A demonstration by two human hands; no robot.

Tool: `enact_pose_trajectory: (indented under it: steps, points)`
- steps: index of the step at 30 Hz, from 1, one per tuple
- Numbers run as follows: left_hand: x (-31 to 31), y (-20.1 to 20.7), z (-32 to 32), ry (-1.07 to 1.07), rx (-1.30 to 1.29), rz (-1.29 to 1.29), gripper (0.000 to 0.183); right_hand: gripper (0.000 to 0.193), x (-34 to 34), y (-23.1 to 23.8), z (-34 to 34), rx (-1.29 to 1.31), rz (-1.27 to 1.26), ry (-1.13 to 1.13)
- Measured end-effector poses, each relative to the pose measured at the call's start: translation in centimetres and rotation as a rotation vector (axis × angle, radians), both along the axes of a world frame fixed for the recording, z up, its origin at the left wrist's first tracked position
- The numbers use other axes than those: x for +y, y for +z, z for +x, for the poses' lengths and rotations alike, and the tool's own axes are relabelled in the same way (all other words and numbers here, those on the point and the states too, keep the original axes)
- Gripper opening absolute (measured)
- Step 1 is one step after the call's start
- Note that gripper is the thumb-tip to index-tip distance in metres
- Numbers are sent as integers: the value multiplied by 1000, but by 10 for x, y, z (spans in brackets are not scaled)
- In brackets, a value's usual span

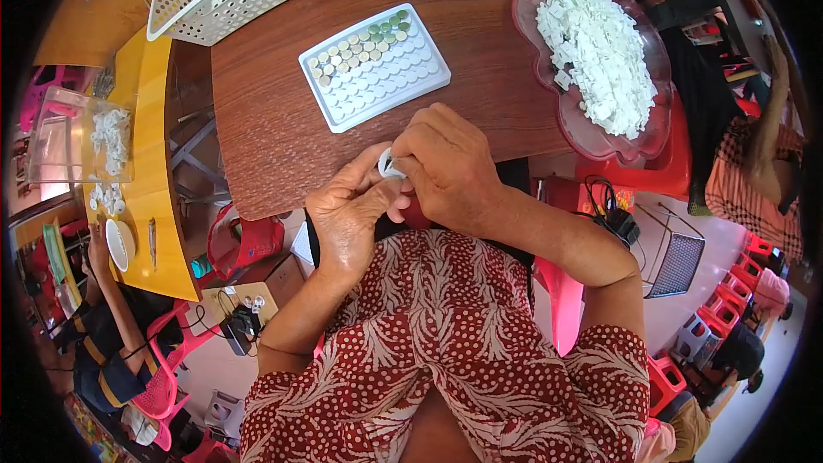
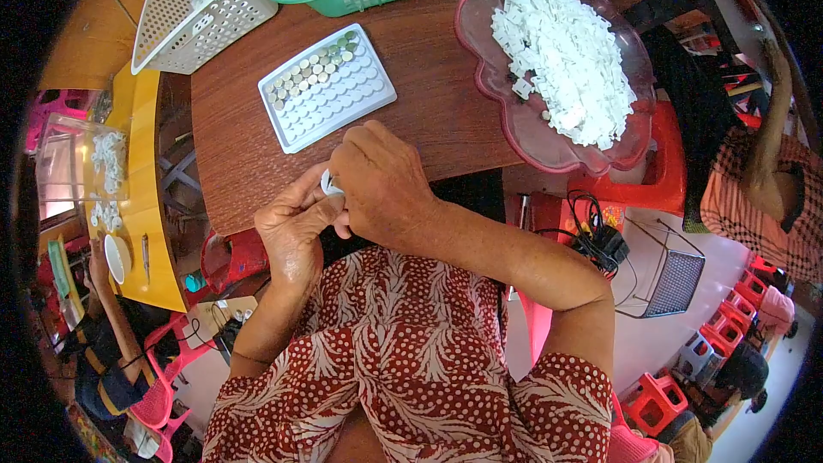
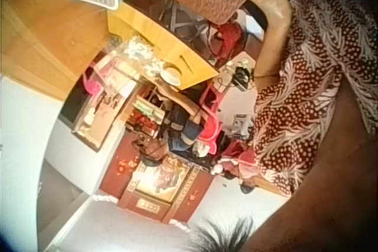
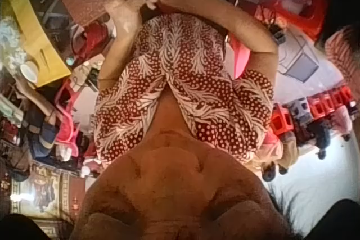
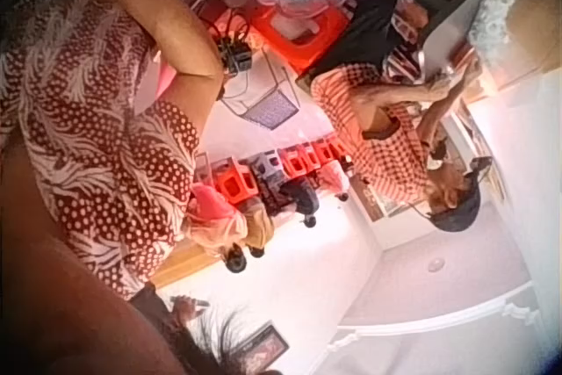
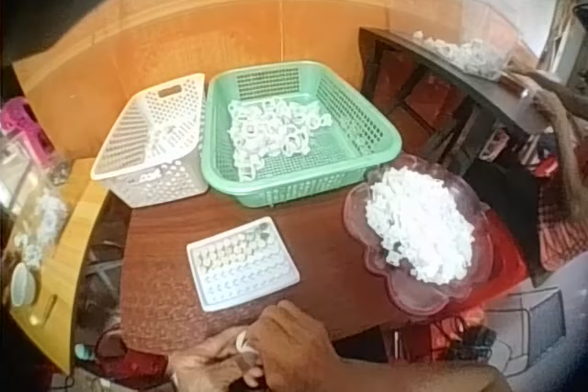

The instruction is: The person inserts small white components into circular plastic housings by hand at a workbench.

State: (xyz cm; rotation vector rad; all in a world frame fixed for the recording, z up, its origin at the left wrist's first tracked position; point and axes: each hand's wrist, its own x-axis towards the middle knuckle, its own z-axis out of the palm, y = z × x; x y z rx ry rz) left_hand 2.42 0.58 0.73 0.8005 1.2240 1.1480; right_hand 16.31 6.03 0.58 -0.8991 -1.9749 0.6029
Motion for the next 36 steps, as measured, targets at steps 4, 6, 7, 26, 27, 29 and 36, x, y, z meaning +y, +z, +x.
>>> enact_pose_trajectory:
  steps: [4,6,7,26,27,29,36]
  points:
    - [1,2,-1,22,-1,-20,33,13,1,1,-2,25,11,3]
    - [0,1,-2,41,-18,-17,33,13,2,3,-1,20,19,13]
    - [0,1,-2,40,-18,-17,33,14,2,3,-1,13,28,18]
    - [-6,3,3,54,103,96,35,29,6,7,1,-91,92,156]
    - [-5,4,5,66,91,66,35,36,6,7,2,-135,83,178]
    - [-3,6,5,67,80,82,35,44,8,8,3,-179,79,199]
    - [1,0,-4,51,-35,72,33,32,18,8,0,-180,110,262]
